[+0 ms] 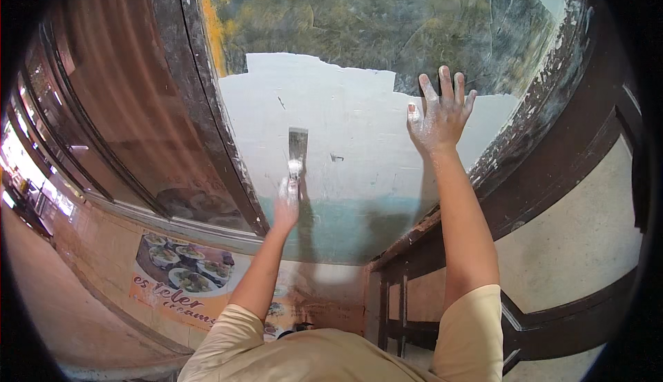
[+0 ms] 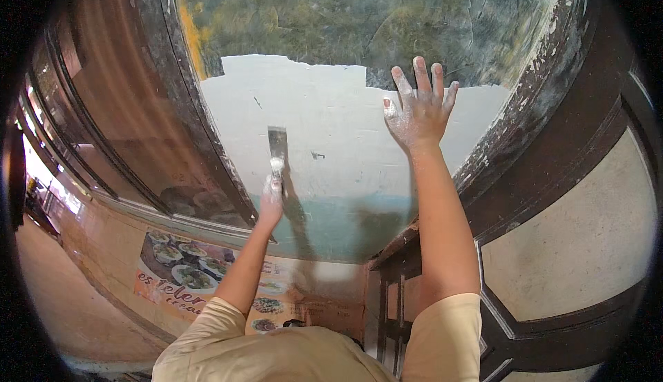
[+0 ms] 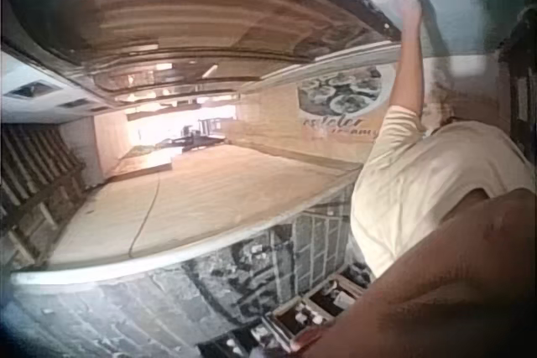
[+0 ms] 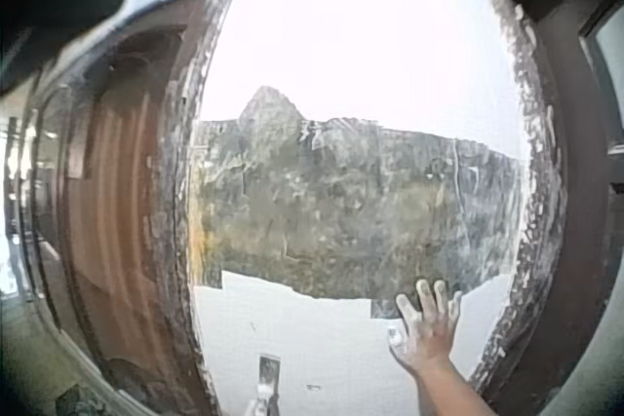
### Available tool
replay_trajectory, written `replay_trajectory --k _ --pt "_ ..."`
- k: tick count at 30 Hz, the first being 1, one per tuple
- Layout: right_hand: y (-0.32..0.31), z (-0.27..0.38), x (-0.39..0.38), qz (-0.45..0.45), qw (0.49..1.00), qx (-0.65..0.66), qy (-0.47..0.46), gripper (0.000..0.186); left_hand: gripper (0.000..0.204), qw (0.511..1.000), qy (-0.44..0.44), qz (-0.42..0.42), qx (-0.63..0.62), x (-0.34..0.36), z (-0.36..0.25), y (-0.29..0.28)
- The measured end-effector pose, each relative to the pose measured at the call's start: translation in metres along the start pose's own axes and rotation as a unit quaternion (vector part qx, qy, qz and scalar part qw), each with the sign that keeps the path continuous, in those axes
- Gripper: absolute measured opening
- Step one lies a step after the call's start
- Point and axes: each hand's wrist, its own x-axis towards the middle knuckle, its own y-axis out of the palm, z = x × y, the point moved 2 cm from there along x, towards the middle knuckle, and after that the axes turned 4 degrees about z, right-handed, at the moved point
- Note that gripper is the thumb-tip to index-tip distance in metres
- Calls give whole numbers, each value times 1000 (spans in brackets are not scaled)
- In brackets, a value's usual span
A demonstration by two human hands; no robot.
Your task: The person applies and smooths wall putty onto a wall surface using a putty knife.
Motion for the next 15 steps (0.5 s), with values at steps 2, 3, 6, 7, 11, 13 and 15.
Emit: replay_trajectory --k 2,3,6,7,11,13,15 --pt "-2 0 1 3 1000 -4 2 61 44 999 -16 29 19 -45 48 15" --pt "-2 -3 0 0 1000 -10 4 63 44 997 -48 52 28 -69 63 21" --pt "-1 -3 -4 -2 1000 -3 2 63 45 992 -105 58 46 -82 65 23" --pt "0 -3 -4 -2 1000 -3 3 63 45 989 -128 44 53 -82 61 22" --pt "1 -1 -2 -14 1000 -1 -1 62 47 999 -26 -7 22 -15 -6 12" --pt "2 -6 -5 21 999 -22 16 62 49 1000 -18 10 -3 17 -61 1" --pt "3 -8 -5 -5 1000 -13 4 62 52 999 -23 27 -23 36 -90 -8"
